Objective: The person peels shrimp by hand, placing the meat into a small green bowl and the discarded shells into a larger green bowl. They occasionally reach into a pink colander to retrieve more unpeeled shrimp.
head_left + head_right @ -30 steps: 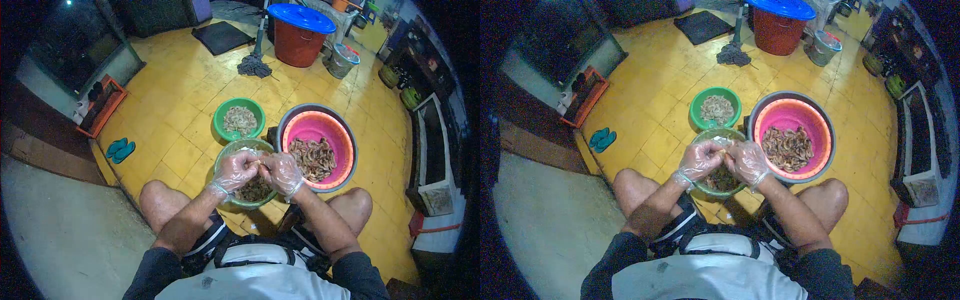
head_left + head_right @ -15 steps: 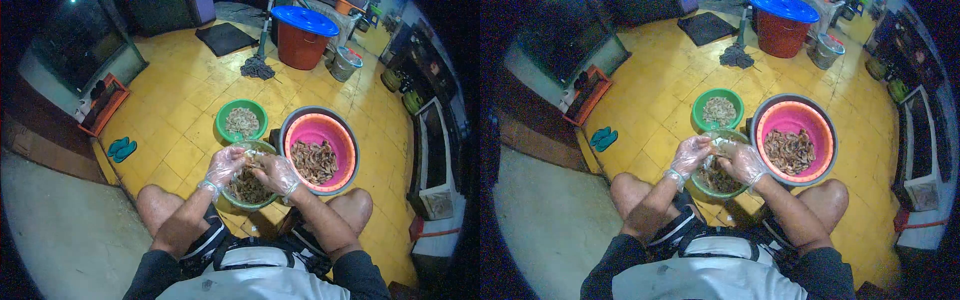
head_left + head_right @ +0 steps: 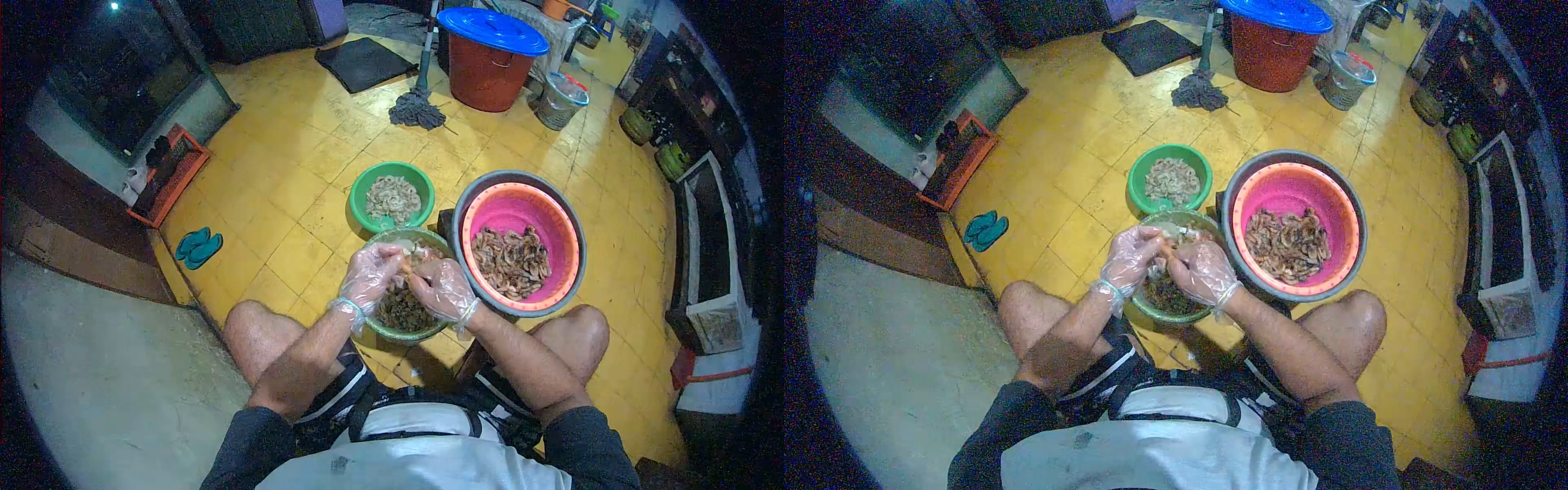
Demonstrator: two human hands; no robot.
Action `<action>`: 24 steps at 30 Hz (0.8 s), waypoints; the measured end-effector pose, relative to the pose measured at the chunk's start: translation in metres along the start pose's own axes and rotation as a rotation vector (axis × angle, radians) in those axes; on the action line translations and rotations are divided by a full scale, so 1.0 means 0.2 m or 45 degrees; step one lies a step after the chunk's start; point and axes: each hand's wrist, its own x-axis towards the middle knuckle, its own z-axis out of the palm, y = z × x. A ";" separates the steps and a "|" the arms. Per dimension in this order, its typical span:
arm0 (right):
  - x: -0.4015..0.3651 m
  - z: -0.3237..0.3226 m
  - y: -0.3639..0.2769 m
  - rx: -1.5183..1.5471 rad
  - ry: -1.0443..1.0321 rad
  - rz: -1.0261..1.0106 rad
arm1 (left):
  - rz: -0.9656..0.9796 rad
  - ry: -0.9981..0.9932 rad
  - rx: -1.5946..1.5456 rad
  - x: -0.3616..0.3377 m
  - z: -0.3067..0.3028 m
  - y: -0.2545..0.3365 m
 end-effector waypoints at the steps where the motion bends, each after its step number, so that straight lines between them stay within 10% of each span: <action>1: 0.00 -0.01 -0.01 0.026 -0.030 0.051 | 0.000 0.000 0.000 0.01 0.00 0.02; 15: -0.03 0.05 0.06 -0.455 0.299 -0.228 | -0.079 -0.153 0.393 -0.06 0.06 0.03; 24: -0.04 0.09 0.04 -0.714 0.066 -0.082 | 0.072 0.009 0.463 -0.08 0.10 -0.04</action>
